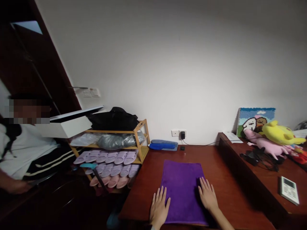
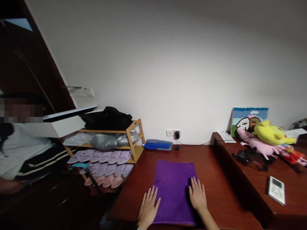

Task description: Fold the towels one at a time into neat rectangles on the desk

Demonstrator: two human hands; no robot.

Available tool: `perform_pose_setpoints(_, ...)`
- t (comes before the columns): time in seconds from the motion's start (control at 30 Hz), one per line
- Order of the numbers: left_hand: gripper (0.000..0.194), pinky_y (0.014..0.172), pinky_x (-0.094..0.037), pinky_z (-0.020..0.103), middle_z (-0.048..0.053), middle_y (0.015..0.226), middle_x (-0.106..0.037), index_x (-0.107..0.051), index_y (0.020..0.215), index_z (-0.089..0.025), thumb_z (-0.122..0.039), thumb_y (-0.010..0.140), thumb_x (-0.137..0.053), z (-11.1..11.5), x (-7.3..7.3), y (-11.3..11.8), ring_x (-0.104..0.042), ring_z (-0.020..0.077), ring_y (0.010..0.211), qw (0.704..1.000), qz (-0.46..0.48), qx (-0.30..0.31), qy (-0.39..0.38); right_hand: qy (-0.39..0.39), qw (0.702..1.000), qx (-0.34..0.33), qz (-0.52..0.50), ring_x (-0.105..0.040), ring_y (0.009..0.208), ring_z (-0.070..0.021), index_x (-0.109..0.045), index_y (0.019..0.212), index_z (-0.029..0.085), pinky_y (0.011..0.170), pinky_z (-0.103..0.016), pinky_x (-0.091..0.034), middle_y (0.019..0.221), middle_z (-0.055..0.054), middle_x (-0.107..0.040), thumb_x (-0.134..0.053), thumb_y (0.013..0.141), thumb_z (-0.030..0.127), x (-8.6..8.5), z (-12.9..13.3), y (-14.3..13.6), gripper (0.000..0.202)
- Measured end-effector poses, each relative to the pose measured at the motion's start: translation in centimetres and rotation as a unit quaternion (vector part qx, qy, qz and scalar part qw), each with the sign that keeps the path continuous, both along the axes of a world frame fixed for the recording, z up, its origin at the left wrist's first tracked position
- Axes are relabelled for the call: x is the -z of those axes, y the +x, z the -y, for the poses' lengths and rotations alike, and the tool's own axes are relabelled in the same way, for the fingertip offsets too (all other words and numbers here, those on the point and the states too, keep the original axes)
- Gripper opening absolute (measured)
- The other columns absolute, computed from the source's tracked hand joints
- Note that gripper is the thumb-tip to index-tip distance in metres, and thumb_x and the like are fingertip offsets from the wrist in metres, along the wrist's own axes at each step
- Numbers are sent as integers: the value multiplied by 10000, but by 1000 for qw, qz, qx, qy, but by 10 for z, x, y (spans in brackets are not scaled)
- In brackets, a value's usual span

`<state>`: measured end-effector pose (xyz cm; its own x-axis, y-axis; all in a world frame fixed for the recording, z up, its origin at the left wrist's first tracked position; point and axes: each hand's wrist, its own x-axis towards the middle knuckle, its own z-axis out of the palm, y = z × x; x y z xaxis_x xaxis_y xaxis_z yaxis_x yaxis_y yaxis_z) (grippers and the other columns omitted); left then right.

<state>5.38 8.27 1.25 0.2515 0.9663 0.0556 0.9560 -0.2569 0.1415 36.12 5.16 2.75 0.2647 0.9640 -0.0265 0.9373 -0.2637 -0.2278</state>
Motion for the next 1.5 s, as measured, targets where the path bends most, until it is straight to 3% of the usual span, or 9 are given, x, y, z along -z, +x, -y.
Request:
perform_pose_setpoints(0.1,671,1267,-261,521,26,1674,-281,-295,1592,-241,-586,1023,-209,-2,6,-6,-261,272,1550,1000,-6,6,11,-34,999,-6,-2,-107,1574,-233,-202,1624,167,1278,-455,-118,1699,1,-168,-145,1007,488,4,-25,4,698)
perform_pose_setpoints(0.27,619,1258,-275,556,22,1651,-340,-332,1575,-265,-552,1037,-228,-5,9,-1,-314,287,1532,998,-17,15,57,-28,1000,-13,0,-73,1577,-234,-161,1626,160,1282,-446,-96,1703,0,-148,-145,1011,510,36,-31,11,708)
perform_pose_setpoints(0.5,579,1284,-247,467,-8,1680,-302,-245,1606,-318,-493,1054,-238,-32,-5,117,-267,217,1553,985,64,149,54,-11,1000,-5,9,-80,1574,-286,-185,1623,160,1278,-448,-110,1707,-31,-142,-189,1009,511,40,-29,13,708)
perform_pose_setpoints(0.57,575,1284,-239,474,-5,1680,-309,-273,1597,-340,-513,1050,-234,-47,-3,130,-263,218,1554,985,72,156,27,-15,1000,-6,14,-84,1574,-281,-171,1625,158,1278,-446,-115,1707,-21,-141,-182,1007,512,40,-30,13,712)
perform_pose_setpoints(0.8,658,1275,-230,499,60,1689,-267,-305,1597,-251,-570,1023,-262,-88,0,40,-234,257,1562,1000,10,25,-6,-14,1000,-3,22,-88,1575,-276,-167,1623,133,1279,-447,-121,1705,-24,-140,-177,1002,523,48,-32,14,734)
perform_pose_setpoints(0.9,675,1273,-238,482,63,1691,-264,-299,1600,-224,-572,1022,-256,-92,0,16,-224,256,1565,1000,2,13,8,-27,999,1,31,-90,1575,-268,-168,1625,143,1279,-442,-117,1705,-13,-136,-181,1001,525,47,-32,13,732)
perform_pose_setpoints(1.07,673,1269,-248,485,63,1680,-295,-334,1588,-236,-591,1024,-237,-94,8,18,-258,259,1555,999,9,22,40,-35,999,28,18,-157,1567,-272,-247,1618,187,1274,-497,-115,1688,-9,-232,-142,1004,553,31,-50,12,722)
perform_pose_setpoints(1.27,660,1266,-263,498,59,1678,-292,-327,1587,-237,-579,1028,-242,-98,12,17,-267,259,1551,999,10,21,43,-27,1000,15,3,-80,1578,-230,-178,1631,198,1278,-451,-75,1705,24,-153,-133,1018,511,6,-111,25,690)
perform_pose_setpoints(1.5,642,1260,-285,501,27,1677,-295,-301,1592,-278,-583,1032,-230,-98,16,13,-276,258,1548,999,-8,21,48,-29,999,12,-6,-74,1579,-226,-143,1630,141,1279,-441,-53,1709,-11,-127,-141,1010,495,27,-132,34,714)
